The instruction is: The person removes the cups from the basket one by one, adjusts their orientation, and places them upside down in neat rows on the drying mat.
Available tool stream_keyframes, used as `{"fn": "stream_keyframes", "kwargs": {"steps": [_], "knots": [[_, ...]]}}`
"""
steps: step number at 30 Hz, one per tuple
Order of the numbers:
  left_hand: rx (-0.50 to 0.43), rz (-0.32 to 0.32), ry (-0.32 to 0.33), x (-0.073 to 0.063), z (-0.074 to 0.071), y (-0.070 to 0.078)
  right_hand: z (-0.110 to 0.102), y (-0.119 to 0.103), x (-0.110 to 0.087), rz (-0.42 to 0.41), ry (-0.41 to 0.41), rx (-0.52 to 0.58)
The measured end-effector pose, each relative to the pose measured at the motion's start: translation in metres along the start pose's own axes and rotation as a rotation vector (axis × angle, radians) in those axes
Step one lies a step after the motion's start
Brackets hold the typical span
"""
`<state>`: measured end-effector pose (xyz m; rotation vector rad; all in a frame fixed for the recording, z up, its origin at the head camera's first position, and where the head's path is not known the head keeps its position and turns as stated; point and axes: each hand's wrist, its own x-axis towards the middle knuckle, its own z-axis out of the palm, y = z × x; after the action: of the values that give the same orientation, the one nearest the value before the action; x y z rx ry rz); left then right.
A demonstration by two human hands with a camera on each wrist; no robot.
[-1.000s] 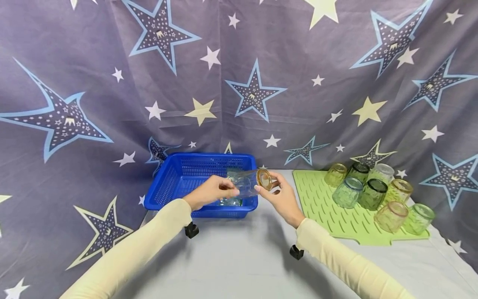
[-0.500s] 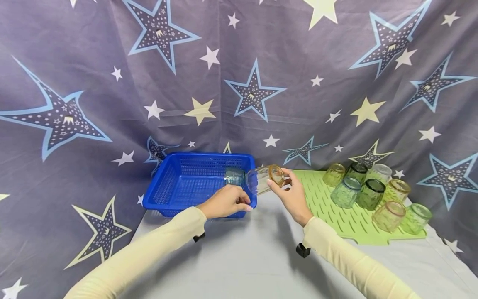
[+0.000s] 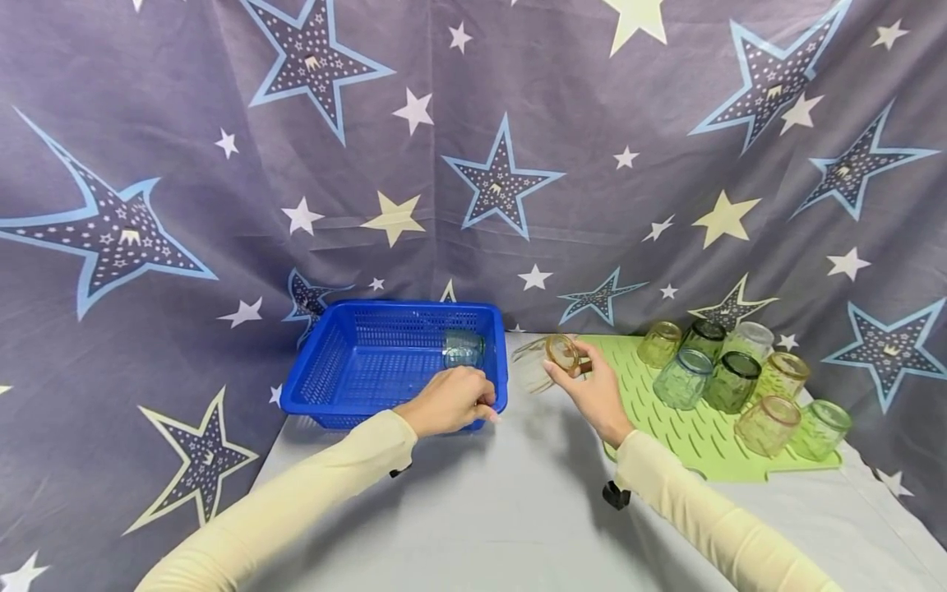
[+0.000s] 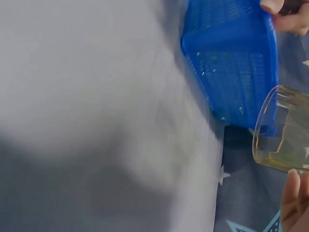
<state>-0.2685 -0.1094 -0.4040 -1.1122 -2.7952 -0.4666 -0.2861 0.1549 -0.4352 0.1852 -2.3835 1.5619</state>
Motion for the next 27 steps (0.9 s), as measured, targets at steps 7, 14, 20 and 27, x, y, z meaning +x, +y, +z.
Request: {"fn": "stream_keyframes", "kwargs": {"steps": [7,14,20,27], "knots": [[0.033,0.019,0.039,0.001,0.002,0.001,-0.014,0.015,0.005,0.026,-0.024,-0.065],[0.026,-0.001,0.038,0.001,0.004,0.001,-0.033,0.027,0.006,0.06,-0.036,-0.156],[0.009,-0.006,0.043,0.0,0.004,0.001,-0.049,0.033,0.003,0.078,-0.04,-0.216],[-0.002,-0.007,0.043,0.0,0.005,0.0,-0.07,0.041,-0.003,0.056,-0.072,-0.317]]}}
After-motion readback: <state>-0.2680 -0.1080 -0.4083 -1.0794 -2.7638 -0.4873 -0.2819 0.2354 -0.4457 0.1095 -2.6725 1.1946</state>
